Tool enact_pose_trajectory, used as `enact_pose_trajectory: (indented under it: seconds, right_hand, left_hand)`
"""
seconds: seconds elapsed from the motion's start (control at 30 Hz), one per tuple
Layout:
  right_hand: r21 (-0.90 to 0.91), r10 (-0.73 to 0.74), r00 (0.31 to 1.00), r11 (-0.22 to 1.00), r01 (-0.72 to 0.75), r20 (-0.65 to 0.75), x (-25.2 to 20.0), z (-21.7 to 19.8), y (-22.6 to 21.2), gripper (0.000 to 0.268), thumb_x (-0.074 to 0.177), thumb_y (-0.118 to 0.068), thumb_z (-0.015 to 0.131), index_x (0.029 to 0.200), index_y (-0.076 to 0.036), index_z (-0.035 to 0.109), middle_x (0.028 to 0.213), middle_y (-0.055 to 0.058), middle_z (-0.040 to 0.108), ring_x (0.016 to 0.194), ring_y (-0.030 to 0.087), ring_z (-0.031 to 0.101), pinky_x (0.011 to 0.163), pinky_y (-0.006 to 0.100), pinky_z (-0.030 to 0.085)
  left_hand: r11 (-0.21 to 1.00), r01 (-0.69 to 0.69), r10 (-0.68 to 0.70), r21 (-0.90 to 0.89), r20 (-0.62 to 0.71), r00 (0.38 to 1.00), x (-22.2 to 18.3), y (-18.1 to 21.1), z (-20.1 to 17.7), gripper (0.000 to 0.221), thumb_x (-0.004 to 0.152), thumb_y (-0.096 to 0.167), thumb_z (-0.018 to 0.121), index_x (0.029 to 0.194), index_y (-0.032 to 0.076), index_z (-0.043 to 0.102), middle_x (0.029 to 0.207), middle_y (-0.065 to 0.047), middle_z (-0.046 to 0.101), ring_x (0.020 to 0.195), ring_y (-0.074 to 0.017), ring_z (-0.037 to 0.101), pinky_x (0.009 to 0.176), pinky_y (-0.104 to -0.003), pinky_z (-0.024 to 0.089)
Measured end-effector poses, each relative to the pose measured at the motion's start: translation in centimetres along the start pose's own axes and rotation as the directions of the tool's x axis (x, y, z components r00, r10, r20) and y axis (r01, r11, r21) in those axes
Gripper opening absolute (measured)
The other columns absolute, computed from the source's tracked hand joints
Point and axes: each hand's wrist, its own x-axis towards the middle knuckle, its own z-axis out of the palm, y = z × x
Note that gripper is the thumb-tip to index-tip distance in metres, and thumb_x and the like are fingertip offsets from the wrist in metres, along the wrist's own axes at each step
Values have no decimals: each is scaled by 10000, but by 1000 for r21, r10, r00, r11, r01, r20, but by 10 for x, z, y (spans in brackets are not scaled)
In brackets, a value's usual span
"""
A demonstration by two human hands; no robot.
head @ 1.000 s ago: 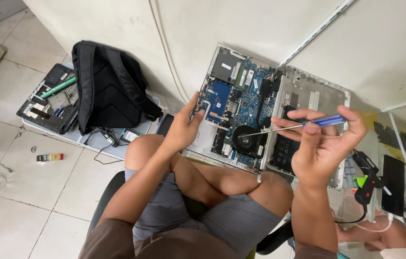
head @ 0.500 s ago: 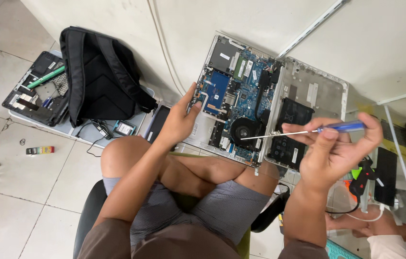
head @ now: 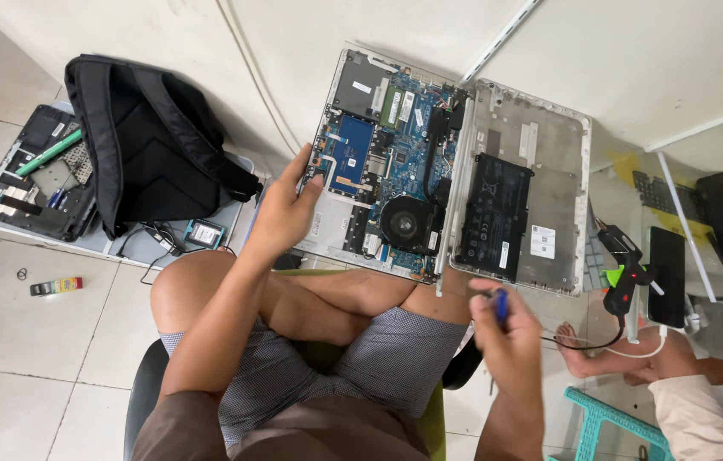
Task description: The person sits with a laptop on their lap and uses a screwdriver to remove screws from the bottom case. They then lift the case off to reveal the internal components, including the motherboard and battery, and continue to unscrew internal parts.
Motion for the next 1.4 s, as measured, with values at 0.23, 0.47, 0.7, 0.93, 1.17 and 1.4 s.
enact_pose_trajectory:
  seconds: [0.23, 0.47, 0.7, 0.93, 1.17, 1.4]
  right_hand:
    - [-52, 299, 917, 954, -296, 264, -2, 27, 28, 423, 923, -330, 542, 1190, -44, 703, 458, -45, 315, 387, 79, 318, 381, 236, 261]
    - [255, 287, 929, 904, -343, 232, 1, 53, 30, 471, 936, -300, 525, 1164, 80, 683, 455, -32, 244, 349, 72, 247, 321, 232, 221]
    - [156, 326, 928, 922, -354, 183, -1, 43, 39, 470, 934, -370, 501, 1098, -7, 752, 429, -31, 276, 351, 78, 309, 357, 234, 300]
    - [-486, -111, 850, 854, -183, -515, 9, -68, 38, 342, 965, -415, 609, 1123, -121, 683, 831, 29, 650, 730, 188, 614, 717, 341, 477]
    - [-658, -87, 811, 637, -401, -579, 43, -115, 111, 405, 951, -484, 658, 1002, -91, 741, 776, 116, 693, 803, 401, 668, 767, 477, 483]
    - [-665, -132, 780, 621, -416, -611, 63, -116, 110, 392, 932, -509, 659, 1016, -131, 712, 766, 96, 693, 814, 412, 668, 766, 510, 492]
  left_hand:
    - [985, -12, -2, -174, -80, 997, -3, -3, 6, 551, 952, 167, 455, 1472, 35, 331, 1487, -104, 440, 1319, -145, 472, 1037, -265, 370]
    - [962, -110, 69, -250, -167, 984, -22, 6, 11, 546, 941, 102, 475, 1445, -43, 322, 1480, -158, 418, 1379, -192, 399, 1132, -285, 327]
    - [935, -215, 152, -282, -228, 962, -46, 29, 12, 522, 938, 86, 518, 1433, 3, 374, 1480, -166, 415, 1398, -208, 372, 1144, -291, 316]
    - [934, -199, 124, -295, -253, 959, -42, 32, 8, 515, 904, 31, 568, 1406, 68, 458, 1445, -112, 501, 1336, -170, 458, 837, -205, 448]
    - [891, -221, 105, -396, -294, 950, -35, 7, 12, 569, 885, -125, 533, 1413, 76, 468, 1383, -305, 483, 1080, -388, 586, 713, -407, 582]
    - [908, -222, 119, -355, -292, 949, -40, 11, 15, 498, 913, -80, 543, 1384, 78, 506, 1378, -293, 499, 1096, -343, 564, 703, -343, 564]
